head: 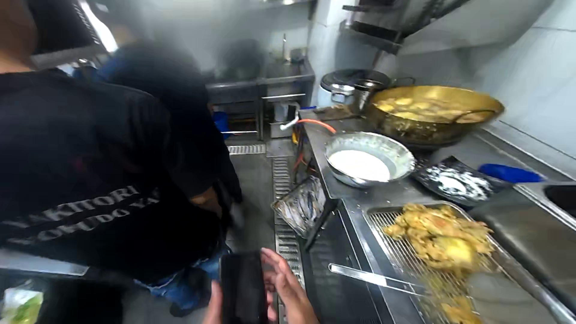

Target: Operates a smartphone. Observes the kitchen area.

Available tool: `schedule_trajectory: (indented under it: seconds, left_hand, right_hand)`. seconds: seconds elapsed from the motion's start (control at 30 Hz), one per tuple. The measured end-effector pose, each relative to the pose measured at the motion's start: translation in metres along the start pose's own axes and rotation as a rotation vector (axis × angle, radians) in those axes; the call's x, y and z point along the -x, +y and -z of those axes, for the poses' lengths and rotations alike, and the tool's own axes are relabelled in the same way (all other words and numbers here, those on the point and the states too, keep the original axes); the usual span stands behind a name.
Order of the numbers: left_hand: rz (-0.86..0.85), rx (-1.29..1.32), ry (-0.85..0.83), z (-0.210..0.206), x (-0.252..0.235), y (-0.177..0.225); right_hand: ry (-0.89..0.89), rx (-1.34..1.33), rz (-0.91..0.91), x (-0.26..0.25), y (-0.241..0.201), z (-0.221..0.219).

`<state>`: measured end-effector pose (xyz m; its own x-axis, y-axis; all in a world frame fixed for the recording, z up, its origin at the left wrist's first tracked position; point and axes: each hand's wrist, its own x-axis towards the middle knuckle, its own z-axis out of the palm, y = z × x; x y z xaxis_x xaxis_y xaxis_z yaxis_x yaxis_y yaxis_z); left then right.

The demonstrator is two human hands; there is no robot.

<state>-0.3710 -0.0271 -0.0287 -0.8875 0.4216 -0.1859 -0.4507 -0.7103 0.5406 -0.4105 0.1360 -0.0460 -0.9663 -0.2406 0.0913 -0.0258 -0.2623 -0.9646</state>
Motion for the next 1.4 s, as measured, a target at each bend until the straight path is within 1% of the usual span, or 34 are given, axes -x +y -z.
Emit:
schedule_trajectory:
  seconds: [0.07,0.13,0.17,0.27,0.3,0.4,0.43,0.53,0.57,0.63,0.7,0.8,0.93,1.07,1.2,1.4]
  left_hand:
    - [0.020,0.035,-0.048,-0.003,-0.031,0.020]
    - [0.001,0.055,-0.109,-0.002,-0.058,0.035]
    - [-0.009,0.059,-0.120,-0.003,-0.070,0.039]
    - [0.046,0.108,-0.156,-0.005,-0.099,0.044]
    - [0.071,0.112,-0.167,-0.006,-0.107,0.043]
    - [0.133,0.111,-0.171,-0.013,-0.119,0.039]
    - [0.150,0.118,-0.169,-0.016,-0.122,0.037]
    - [0.124,0.030,-0.074,-0.031,-0.122,0.031]
    - [0.127,0.021,-0.077,-0.034,-0.121,0.028]
    - [0.166,0.089,-0.177,-0.036,-0.119,0.021]
    - [0.192,0.154,-0.277,-0.038,-0.117,0.012]
    - [0.187,0.166,-0.262,-0.049,-0.111,-0.002]
    - [0.227,0.175,-0.255,-0.062,-0.107,-0.020]
    - [0.236,0.132,-0.255,-0.076,-0.102,-0.037]
    - [0.248,0.152,-0.294,-0.087,-0.103,-0.048]
    - [0.295,0.170,-0.367,-0.091,-0.107,-0.060]
  right_hand:
    - [0.062,-0.095,-0.034,0.003,-0.003,0.003]
    - [0.099,-0.114,0.009,0.004,-0.006,0.003]
    - [0.129,-0.076,0.047,0.003,-0.008,0.000]
    - [0.253,0.120,0.131,-0.006,-0.013,-0.011]
    - [0.300,0.142,0.127,-0.007,-0.014,-0.013]
    - [0.394,0.100,0.124,-0.008,-0.017,-0.012]
    - [0.402,0.077,0.132,-0.007,-0.019,-0.011]
    - [0.421,0.062,0.144,0.000,-0.024,-0.008]
    - [0.436,0.071,0.143,0.004,-0.026,-0.006]
    - [0.480,0.106,0.139,0.012,-0.028,-0.004]
    - [0.544,0.200,0.115,0.022,-0.031,-0.002]
    - [0.567,0.271,0.106,0.036,-0.036,0.005]
    - [0.567,0.259,0.122,0.056,-0.042,0.018]
    - [0.597,0.265,0.128,0.074,-0.046,0.029]
    - [0.613,0.273,0.148,0.084,-0.051,0.040]
    - [0.605,0.236,0.162,0.093,-0.054,0.050]
